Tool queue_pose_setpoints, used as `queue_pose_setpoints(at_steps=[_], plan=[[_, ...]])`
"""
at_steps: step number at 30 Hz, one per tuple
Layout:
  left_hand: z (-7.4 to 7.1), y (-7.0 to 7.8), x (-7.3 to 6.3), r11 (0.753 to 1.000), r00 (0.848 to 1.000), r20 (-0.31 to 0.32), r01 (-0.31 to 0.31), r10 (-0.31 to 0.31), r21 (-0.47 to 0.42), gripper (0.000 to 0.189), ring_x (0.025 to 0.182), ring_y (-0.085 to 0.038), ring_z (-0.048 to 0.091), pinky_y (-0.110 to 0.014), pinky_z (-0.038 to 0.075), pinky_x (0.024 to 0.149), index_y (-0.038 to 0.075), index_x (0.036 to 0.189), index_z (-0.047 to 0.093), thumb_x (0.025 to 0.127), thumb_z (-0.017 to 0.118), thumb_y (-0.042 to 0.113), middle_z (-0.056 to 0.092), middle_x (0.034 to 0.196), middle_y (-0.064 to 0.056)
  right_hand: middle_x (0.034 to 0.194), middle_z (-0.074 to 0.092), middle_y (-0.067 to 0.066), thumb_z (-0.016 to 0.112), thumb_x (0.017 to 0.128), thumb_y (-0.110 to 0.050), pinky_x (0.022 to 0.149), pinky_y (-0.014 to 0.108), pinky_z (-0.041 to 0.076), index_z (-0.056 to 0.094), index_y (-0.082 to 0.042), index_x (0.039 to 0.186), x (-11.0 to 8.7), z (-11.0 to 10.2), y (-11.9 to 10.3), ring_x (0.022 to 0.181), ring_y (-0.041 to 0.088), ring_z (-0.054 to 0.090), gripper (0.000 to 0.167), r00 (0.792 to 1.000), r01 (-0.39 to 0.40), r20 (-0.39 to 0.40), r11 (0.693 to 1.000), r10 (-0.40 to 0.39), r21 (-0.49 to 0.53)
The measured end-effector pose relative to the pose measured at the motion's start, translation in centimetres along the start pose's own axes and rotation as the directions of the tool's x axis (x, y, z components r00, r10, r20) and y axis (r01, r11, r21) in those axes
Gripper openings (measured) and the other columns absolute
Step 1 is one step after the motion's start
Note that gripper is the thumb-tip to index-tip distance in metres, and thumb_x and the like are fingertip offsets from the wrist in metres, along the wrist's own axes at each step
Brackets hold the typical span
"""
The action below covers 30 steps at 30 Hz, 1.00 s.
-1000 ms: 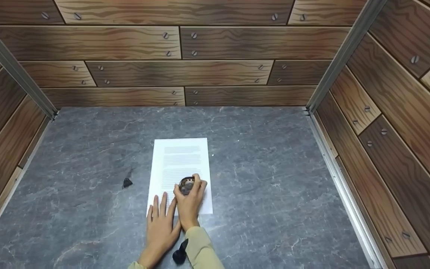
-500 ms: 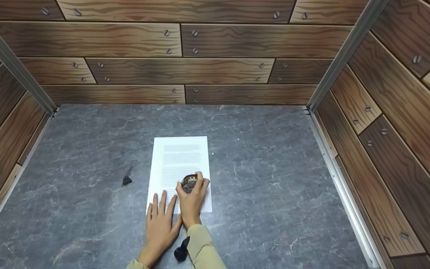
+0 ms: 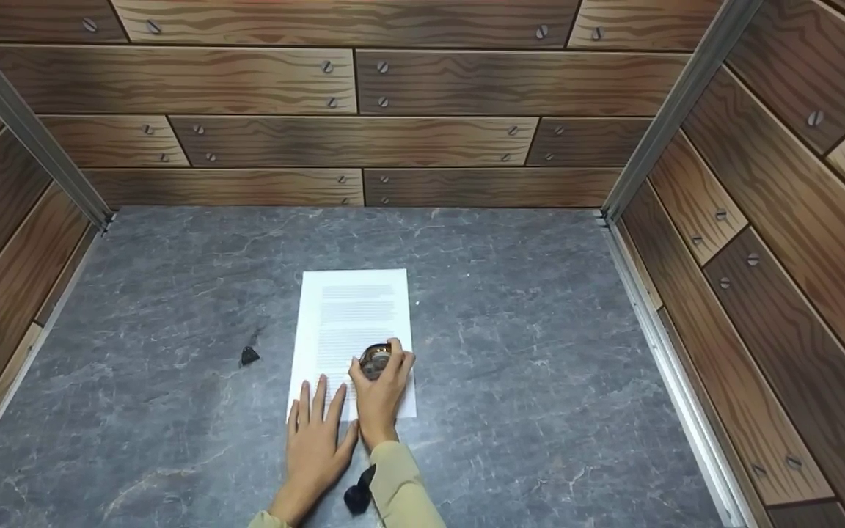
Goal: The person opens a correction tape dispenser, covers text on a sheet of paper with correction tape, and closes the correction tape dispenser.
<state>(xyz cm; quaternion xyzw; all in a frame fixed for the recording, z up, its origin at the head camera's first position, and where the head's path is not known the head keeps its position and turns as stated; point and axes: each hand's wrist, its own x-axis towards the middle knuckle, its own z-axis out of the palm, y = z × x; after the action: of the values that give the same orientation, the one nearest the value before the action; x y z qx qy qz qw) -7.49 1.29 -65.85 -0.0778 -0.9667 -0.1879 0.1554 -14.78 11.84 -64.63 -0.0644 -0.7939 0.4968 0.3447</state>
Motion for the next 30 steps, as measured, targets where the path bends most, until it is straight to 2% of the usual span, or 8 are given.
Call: queue_pose_setpoints(at_steps=[15, 22, 30], plan=[[0.01, 0.06, 0.04, 1.000, 1.000, 0.006, 0.006, -0.006, 0.005, 0.061, 0.146, -0.043, 0.022, -0.057, 0.020, 0.115, 0.017, 0.145, 0.053, 0.092, 0.058, 0.047, 0.035, 0.157, -0.017, 0.119, 0.048, 0.021, 0.085, 0.073, -0.009, 0.085, 0.052, 0.053, 0.046, -0.004, 0.132, 0.25, -0.43, 0.39, 0.108, 0.038, 0.055, 0.071, 0.999, -0.007, -0.047, 1.000, 0.005, -0.029], [-0.10, 0.08, 0.08, 1.000, 1.000, 0.018, 0.009, -0.009, 0.005, 0.061, 0.146, -0.043, 0.021, -0.057, 0.019, 0.116, 0.017, 0.146, 0.052, 0.093, 0.058, 0.048, 0.034, 0.157, -0.016, 0.121, 0.046, 0.022, 0.084, 0.075, -0.008, 0.082, 0.052, 0.054, 0.046, -0.002, 0.133, 0.23, -0.63, 0.37, 0.108, 0.040, 0.055, 0.069, 0.998, -0.009, -0.062, 1.000, 0.008, -0.018], [0.05, 0.09, 0.02, 1.000, 1.000, 0.007, 0.006, -0.006, -0.005, 0.061, 0.146, -0.043, 0.020, -0.057, 0.019, 0.115, 0.017, 0.145, 0.053, 0.093, 0.058, 0.048, 0.034, 0.157, -0.017, 0.118, 0.045, 0.020, 0.083, 0.076, -0.007, 0.079, 0.052, 0.053, 0.046, -0.010, 0.134, 0.22, -0.64, 0.44, 0.104, 0.038, 0.056, 0.069, 0.997, -0.008, -0.082, 1.000, 0.008, -0.008]])
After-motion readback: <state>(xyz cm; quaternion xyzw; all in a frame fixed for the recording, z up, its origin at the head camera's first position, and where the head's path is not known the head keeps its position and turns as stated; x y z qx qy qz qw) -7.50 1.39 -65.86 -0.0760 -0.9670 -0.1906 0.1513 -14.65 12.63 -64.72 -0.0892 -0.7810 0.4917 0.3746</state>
